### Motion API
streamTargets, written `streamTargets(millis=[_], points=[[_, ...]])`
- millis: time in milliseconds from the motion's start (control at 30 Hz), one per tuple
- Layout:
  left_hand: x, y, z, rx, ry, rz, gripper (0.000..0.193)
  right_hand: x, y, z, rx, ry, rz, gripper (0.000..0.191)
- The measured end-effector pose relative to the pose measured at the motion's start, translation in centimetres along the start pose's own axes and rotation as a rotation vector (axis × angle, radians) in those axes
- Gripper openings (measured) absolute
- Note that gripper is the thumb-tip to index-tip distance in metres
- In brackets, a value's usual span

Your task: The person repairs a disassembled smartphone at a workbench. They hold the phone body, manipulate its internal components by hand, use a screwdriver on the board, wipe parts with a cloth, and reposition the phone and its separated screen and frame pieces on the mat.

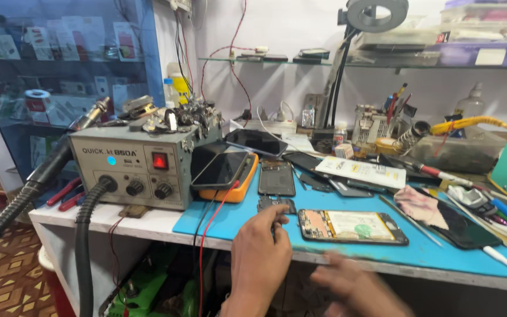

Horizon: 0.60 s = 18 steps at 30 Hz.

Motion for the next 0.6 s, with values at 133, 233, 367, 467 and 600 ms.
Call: streamTargets(millis=[133, 233, 367, 467, 600], points=[[-0.2, -0.3, 0.1, 0.029, 0.032, 0.034, 0.032, -2.9, 0.3, 8.3, 0.325, -0.436, -0.435, 0.060], [-0.3, -0.7, 0.2, 0.057, 0.015, -0.006, 0.033, -0.9, 0.4, 10.8, 0.156, -0.412, -0.437, 0.058], [-0.7, -0.7, 0.3, 0.048, 0.004, -0.030, 0.031, 2.5, 2.5, 11.5, -0.075, -0.303, -0.286, 0.051], [-0.4, -0.7, 0.4, 0.059, 0.001, -0.052, 0.031, 3.9, 2.9, 10.8, -0.140, -0.184, -0.342, 0.058], [-0.5, -0.5, 0.1, 0.062, 0.032, -0.011, 0.035, 3.9, 2.3, 9.3, -0.169, -0.049, -0.440, 0.071]])
Point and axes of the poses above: each hand's wrist, its own x-axis towards the middle knuckle, its own z-axis out of the back of the hand, y = z × x, the point moved 5 cm from there along x, towards the middle knuckle, and after that the axes turned 3 degrees about -z, right-handed, at the moved point
